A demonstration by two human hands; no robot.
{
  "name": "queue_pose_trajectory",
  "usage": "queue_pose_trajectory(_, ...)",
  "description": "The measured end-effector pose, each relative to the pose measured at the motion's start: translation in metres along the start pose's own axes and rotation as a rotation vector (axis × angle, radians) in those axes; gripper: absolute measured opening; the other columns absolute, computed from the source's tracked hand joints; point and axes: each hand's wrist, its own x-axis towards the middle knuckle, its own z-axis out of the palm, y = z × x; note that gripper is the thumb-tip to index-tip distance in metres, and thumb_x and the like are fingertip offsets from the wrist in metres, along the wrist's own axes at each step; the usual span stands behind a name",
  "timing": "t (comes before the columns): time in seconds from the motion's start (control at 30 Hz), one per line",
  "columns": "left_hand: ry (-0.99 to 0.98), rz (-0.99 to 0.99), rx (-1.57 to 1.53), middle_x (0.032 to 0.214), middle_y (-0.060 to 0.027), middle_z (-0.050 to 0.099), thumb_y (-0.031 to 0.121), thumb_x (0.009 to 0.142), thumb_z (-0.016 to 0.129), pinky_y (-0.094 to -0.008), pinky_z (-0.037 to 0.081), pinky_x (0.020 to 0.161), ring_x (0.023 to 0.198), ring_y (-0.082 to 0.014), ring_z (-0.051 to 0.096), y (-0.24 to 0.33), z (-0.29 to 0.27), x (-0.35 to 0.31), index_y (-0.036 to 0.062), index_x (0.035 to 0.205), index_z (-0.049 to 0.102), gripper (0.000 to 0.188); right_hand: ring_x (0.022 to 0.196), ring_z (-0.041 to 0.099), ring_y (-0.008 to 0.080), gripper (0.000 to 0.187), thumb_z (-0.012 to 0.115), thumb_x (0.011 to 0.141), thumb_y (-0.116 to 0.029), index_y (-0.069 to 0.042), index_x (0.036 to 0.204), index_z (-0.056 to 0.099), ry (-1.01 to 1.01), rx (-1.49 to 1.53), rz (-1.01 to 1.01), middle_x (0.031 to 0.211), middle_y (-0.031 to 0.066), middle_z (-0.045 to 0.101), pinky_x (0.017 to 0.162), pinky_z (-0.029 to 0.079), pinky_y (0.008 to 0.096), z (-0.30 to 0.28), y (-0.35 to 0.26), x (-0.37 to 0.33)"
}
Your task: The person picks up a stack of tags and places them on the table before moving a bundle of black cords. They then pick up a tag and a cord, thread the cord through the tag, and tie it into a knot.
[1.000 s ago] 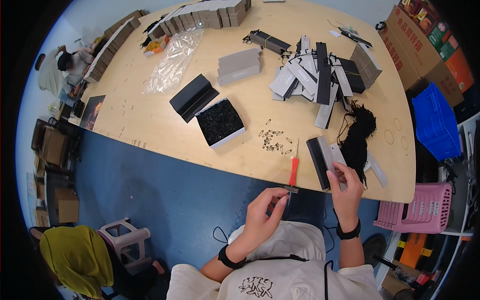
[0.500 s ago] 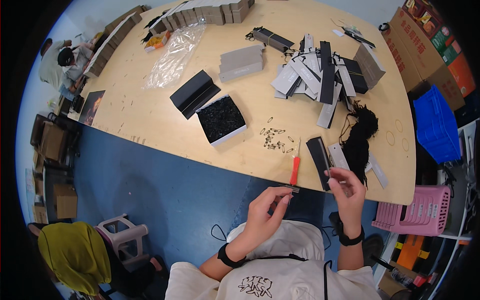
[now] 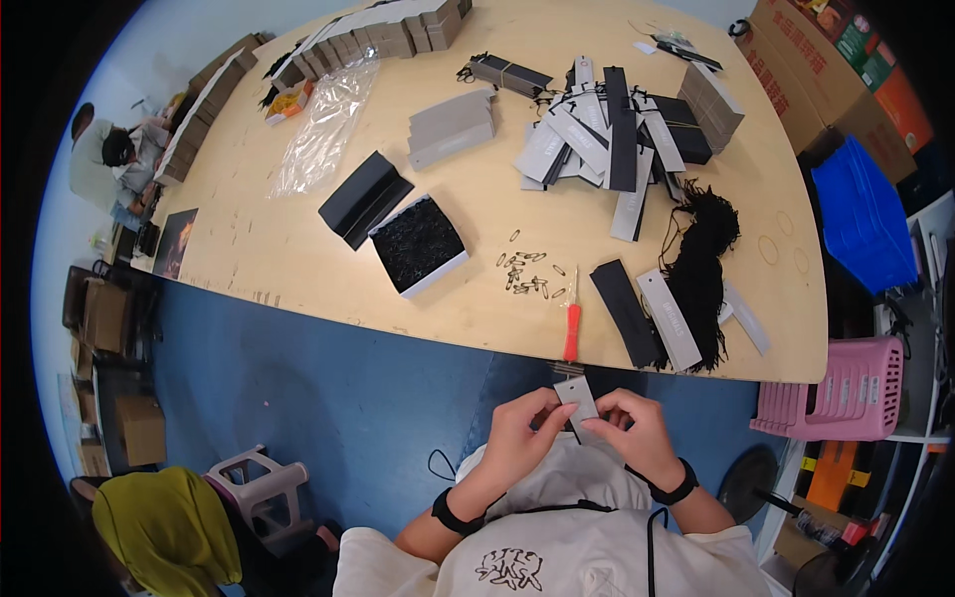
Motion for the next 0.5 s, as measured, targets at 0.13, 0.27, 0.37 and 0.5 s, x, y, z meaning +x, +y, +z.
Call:
queue_pose_trajectory(0.13, 0.052, 0.008, 0.284, 0.069, -0.0091, 0.065, 0.013, 0.090, 0.069, -0.0250, 0.049, 0.059, 0.061, -0.0116, 0.062, -0.018, 0.004, -0.005, 0.0003, 0.088, 0.066, 0.013, 0.061, 0.056, 0.0070, 0.017, 0.076, 0.081, -0.008, 0.001, 0.088, 0.063, -0.082, 0.018, 0.053, 0.072, 0.0047, 0.062, 0.057, 0.046, 0.0236, 0.008, 0.022, -0.002)
queue_pose_trajectory(0.27, 0.041, 0.020, 0.420, 0.071, -0.0133, 0.063, 0.014, 0.090, 0.069, -0.0287, 0.048, 0.057, 0.059, -0.0189, 0.061, -0.028, -0.001, -0.008, 0.0010, 0.091, 0.066, 0.013, 0.061, 0.058, 0.0076, 0.016, 0.075, 0.082, -0.007, 0.001, 0.088, 0.063, -0.105, 0.059, 0.044, 0.073, 0.0058, 0.064, 0.057, 0.047, 0.0232, 0.016, 0.029, 0.003)
queue_pose_trajectory(0.37, 0.064, 0.062, 0.448, 0.076, -0.0142, 0.065, 0.015, 0.091, 0.067, -0.0308, 0.049, 0.057, 0.061, -0.0240, 0.062, -0.022, 0.000, -0.007, 0.0029, 0.096, 0.067, 0.013, 0.063, 0.060, 0.0085, 0.015, 0.075, 0.082, -0.005, 0.002, 0.088, 0.063, -0.114, 0.037, 0.047, 0.074, 0.0069, 0.065, 0.059, 0.049, 0.0237, 0.022, 0.040, 0.008)
queue_pose_trajectory(0.5, 0.075, 0.060, 0.471, 0.080, -0.0150, 0.066, 0.015, 0.093, 0.064, -0.0322, 0.050, 0.058, 0.065, -0.0278, 0.065, -0.020, 0.004, -0.007, 0.0047, 0.101, 0.067, 0.013, 0.067, 0.065, 0.0114, 0.013, 0.074, 0.081, -0.004, 0.002, 0.087, 0.064, -0.075, 0.087, 0.022, 0.077, 0.0085, 0.067, 0.062, 0.052, 0.0258, 0.027, 0.047, 0.011)
